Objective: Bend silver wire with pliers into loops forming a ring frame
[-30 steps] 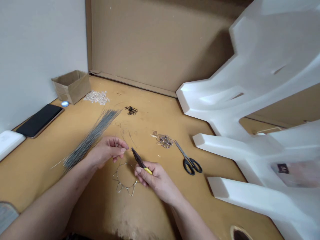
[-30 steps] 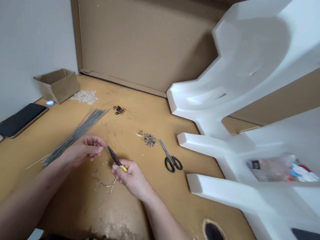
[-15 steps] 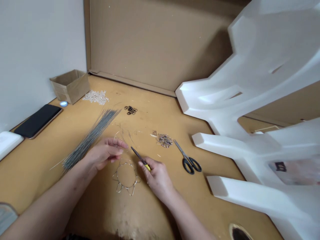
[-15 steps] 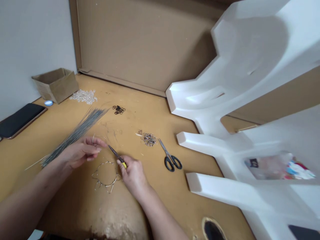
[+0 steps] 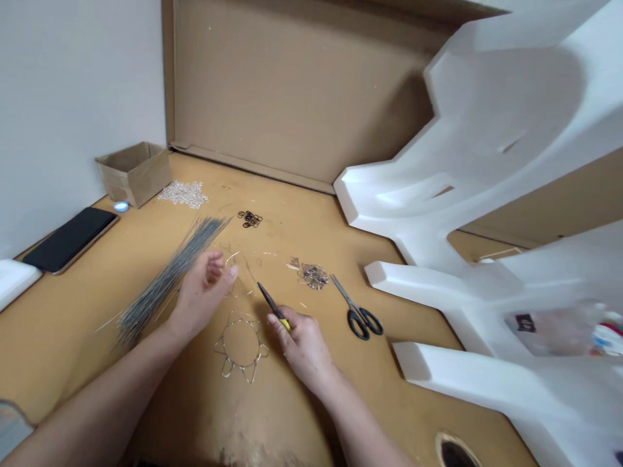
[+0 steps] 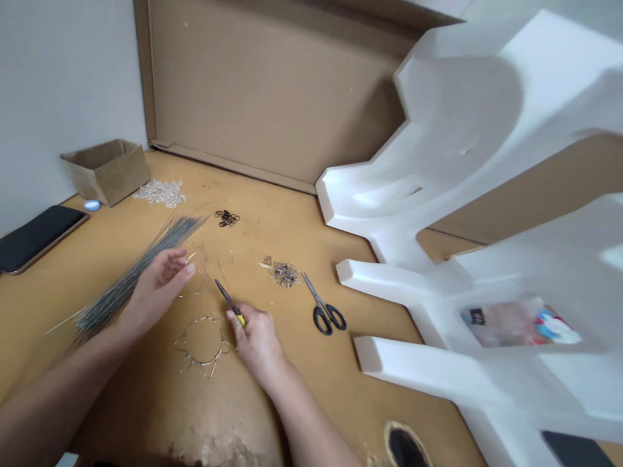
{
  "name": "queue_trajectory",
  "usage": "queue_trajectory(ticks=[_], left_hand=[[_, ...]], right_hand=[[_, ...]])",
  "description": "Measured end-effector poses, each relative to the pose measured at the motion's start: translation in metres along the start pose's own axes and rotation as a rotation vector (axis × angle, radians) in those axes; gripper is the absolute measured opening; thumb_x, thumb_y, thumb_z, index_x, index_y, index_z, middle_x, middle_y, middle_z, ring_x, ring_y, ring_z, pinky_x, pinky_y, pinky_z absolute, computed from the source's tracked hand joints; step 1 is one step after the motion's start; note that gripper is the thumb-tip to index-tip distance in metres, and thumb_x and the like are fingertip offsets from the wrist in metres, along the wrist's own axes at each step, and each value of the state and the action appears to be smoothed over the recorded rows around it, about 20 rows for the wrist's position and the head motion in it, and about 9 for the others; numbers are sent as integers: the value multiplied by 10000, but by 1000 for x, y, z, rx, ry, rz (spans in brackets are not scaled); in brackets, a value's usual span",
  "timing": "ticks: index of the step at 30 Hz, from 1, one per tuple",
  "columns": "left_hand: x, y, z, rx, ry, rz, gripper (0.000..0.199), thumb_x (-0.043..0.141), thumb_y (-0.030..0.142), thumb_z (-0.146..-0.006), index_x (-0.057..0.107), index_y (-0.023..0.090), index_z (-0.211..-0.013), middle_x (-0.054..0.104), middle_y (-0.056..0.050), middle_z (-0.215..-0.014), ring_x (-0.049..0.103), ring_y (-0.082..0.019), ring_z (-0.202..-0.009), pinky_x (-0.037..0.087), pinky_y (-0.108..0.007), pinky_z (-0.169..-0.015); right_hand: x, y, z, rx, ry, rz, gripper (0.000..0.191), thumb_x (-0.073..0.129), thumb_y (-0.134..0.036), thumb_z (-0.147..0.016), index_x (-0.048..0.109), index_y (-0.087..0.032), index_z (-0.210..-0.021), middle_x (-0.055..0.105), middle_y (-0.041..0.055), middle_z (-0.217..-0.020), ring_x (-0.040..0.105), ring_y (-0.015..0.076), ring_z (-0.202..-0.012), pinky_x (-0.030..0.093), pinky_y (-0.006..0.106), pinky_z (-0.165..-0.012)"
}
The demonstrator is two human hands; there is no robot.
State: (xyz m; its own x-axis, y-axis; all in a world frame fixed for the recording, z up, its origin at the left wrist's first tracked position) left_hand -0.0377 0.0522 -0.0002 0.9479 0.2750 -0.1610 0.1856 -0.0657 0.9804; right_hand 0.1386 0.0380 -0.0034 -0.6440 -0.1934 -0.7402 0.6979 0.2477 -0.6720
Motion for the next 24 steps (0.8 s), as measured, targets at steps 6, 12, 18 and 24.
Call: queue_trajectory(ticks=[6,12,18,24], left_hand=[[10,37,19,751,-114,-428,197,484,264,-772,561,201,-942,613,-70,-973,511,-203,-1020,291,-430,-988],[22,29,21,753,-299,-535,205,411,233,-801,610,202,-762,615,-52,-660,544,-153,-649,424,-355,-811],[17,25,22,640,-261,-392,194,434,273,-779,605,200,-722,573,-57,-599,507,-153,-590,419,-289,-631],[16,36,29,752,-177,-487,169,442,198,-764,593,188,-689,541,-39,-551,468,-133,-520,353,-262,-536]], right_hand=[[-2,2,0,12,24,-12,267,388,-317,-800,486,-194,-585,416,-19,-483,371,115,-463,315,233,-473],[-5,2,0,38,26,-62,268,404,-331,-788,428,-199,-556,394,-22,-489,365,112,-469,304,233,-472],[-4,0,2,29,17,-132,261,405,-346,-784,437,-197,-573,389,-26,-499,371,111,-477,301,232,-480],[-5,-4,2,33,70,-127,256,409,-335,-771,459,-188,-567,345,-33,-483,331,104,-458,295,230,-482]])
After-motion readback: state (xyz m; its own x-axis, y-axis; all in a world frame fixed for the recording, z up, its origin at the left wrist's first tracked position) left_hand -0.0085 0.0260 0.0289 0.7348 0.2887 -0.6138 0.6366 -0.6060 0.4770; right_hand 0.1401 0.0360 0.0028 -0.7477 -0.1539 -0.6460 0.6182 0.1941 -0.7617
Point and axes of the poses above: each hand's wrist, its own z-axis away from the middle knuckle, its own x-axis out of the palm, y = z × x, the point moved 6 cm from there along -z, towards the middle knuckle
